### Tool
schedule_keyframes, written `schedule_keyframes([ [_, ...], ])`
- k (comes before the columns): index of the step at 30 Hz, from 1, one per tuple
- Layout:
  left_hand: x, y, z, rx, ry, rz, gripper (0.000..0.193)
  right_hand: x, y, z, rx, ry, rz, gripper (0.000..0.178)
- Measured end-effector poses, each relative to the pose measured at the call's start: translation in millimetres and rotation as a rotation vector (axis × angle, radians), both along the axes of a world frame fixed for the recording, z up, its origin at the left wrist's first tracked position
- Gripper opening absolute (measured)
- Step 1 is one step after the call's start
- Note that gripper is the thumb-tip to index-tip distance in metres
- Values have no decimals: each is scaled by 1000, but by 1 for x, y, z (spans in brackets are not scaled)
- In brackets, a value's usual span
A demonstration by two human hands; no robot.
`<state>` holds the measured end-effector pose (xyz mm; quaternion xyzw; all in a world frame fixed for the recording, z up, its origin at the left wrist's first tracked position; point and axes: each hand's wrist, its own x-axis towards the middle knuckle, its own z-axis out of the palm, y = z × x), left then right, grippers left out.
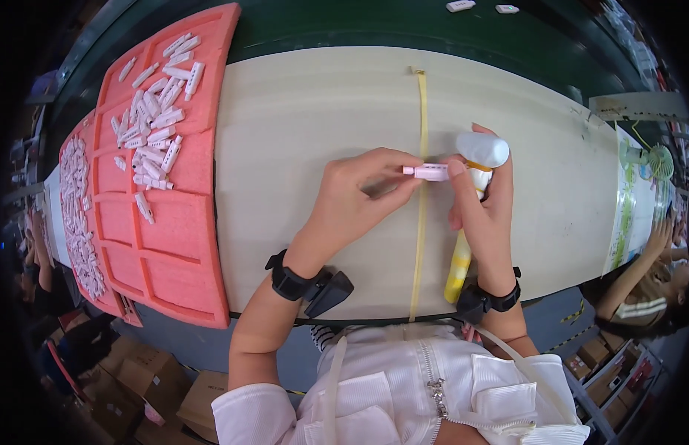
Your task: The person picks up a white component from a tray, presses it against a handheld device, and then places it onto a conveyor belt.
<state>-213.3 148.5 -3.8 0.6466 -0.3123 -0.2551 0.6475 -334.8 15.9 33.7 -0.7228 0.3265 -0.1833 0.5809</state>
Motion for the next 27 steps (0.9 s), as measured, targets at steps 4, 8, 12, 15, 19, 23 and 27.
schedule_keyframes([
  [4,-6,1,8,-59,361,-57,10,-1,-3,8,233,-76,22,56],
  [8,-8,1,2,-75,354,-55,16,-1,-1,8,195,-59,59,59],
  [12,-10,3,3,-76,341,-42,21,0,1,-13,11,-138,116,62],
  [15,-5,3,6,-60,368,-64,22,0,-1,-21,-93,-211,144,64],
  [19,19,14,12,10,345,-38,19,2,2,-11,201,-114,129,65],
  [23,83,42,21,-253,330,539,27,1,1,-13,130,-104,93,64],
  [27,149,70,18,-545,354,805,36,2,-1,-10,193,-78,94,63],
])
